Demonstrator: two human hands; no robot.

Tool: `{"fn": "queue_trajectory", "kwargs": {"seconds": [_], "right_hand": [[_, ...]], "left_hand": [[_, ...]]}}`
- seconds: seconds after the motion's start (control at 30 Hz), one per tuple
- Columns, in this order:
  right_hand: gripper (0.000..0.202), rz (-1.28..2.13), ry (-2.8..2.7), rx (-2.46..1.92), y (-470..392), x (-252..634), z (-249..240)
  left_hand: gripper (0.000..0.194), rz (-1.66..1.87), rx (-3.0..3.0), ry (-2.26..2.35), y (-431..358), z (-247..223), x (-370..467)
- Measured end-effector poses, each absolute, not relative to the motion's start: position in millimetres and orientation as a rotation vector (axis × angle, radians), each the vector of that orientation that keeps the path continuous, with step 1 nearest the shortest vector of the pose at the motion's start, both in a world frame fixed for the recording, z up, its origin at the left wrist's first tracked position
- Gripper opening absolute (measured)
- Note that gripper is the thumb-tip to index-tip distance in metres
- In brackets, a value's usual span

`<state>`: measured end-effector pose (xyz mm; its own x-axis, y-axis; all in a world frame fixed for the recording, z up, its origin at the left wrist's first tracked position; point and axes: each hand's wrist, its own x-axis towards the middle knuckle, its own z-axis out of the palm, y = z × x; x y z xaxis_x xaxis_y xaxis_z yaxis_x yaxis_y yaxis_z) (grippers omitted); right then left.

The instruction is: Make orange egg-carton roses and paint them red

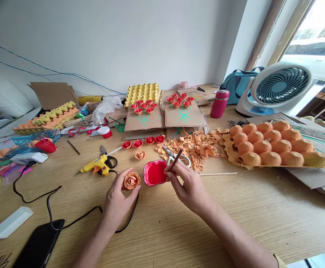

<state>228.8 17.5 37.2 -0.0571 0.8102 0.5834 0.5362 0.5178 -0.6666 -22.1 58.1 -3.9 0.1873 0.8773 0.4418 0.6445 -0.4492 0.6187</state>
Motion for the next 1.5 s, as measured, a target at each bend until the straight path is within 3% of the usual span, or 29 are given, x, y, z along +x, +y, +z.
{"fn": "queue_trajectory", "kwargs": {"seconds": [0.63, 1.23, 1.5], "right_hand": [[0.018, 0.377, -1.611, -1.189, 17.9, 230.1, 35.1], [0.026, 0.45, -1.865, -0.983, 12.7, 237.2, 37.2], [0.02, 0.508, -1.595, -0.989, 12.7, 240.5, 25.0]], "left_hand": [[0.048, 1.168, 2.155, 1.451, 57.6, -9.2, -19.4], [0.046, 1.141, 2.124, 1.43, 53.7, -6.7, -16.9], [0.049, 1.156, 2.088, 1.393, 48.6, -1.3, -13.5]]}}
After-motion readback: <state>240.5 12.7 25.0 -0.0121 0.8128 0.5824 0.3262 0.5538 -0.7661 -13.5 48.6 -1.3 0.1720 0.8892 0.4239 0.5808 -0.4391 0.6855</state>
